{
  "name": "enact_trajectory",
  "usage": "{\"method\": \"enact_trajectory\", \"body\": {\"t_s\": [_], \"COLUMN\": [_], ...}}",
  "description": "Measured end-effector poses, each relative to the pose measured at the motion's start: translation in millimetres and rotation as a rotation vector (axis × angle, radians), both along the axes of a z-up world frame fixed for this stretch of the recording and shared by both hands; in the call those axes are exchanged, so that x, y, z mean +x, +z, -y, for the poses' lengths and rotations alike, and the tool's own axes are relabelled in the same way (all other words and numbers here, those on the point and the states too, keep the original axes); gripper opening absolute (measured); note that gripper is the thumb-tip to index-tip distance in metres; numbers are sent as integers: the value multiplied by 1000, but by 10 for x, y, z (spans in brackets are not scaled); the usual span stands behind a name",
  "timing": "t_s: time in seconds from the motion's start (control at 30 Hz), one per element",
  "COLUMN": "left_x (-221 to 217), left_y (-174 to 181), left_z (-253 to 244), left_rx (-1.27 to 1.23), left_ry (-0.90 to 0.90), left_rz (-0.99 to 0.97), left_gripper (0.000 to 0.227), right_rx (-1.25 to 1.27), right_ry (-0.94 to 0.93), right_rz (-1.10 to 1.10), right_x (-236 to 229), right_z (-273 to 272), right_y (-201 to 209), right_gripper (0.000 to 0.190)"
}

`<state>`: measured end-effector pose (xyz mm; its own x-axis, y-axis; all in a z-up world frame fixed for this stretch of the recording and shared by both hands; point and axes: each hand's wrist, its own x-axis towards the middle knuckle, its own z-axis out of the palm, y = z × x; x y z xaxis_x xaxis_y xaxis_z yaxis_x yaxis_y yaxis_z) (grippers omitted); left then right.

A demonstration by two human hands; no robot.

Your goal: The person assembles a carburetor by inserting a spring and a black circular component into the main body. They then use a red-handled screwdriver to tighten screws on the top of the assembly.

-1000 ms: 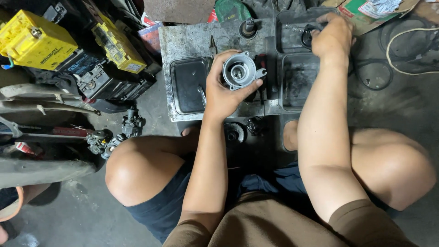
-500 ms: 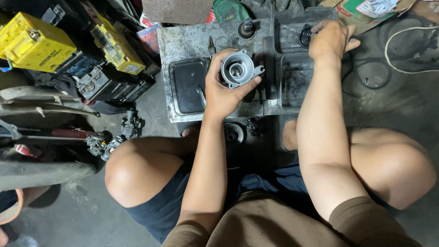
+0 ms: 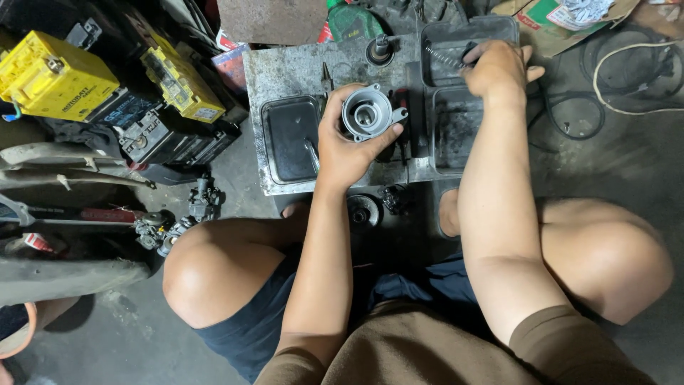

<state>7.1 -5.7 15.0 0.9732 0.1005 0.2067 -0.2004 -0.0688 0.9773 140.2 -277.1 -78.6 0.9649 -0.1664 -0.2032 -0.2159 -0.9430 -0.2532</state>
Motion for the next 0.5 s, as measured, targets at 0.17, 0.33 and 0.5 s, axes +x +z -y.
{"method": "enact_trajectory", "body": {"t_s": [0.17, 0.33, 0.5], "left_x": [-3, 0, 1], "left_y": [16, 9, 10], "left_z": [22, 30, 38], "left_rx": [-28, -29, -29], "left_ry": [-22, -25, -24], "left_rz": [4, -10, -12], "left_gripper": [58, 59, 58], "right_rx": [121, 123, 60], "right_ry": [-76, -88, -104], "right_rz": [-109, -90, -56], "right_x": [9, 20, 101], "right_z": [-98, -94, -124], "right_y": [164, 31, -127], "right_gripper": [26, 36, 70]}}
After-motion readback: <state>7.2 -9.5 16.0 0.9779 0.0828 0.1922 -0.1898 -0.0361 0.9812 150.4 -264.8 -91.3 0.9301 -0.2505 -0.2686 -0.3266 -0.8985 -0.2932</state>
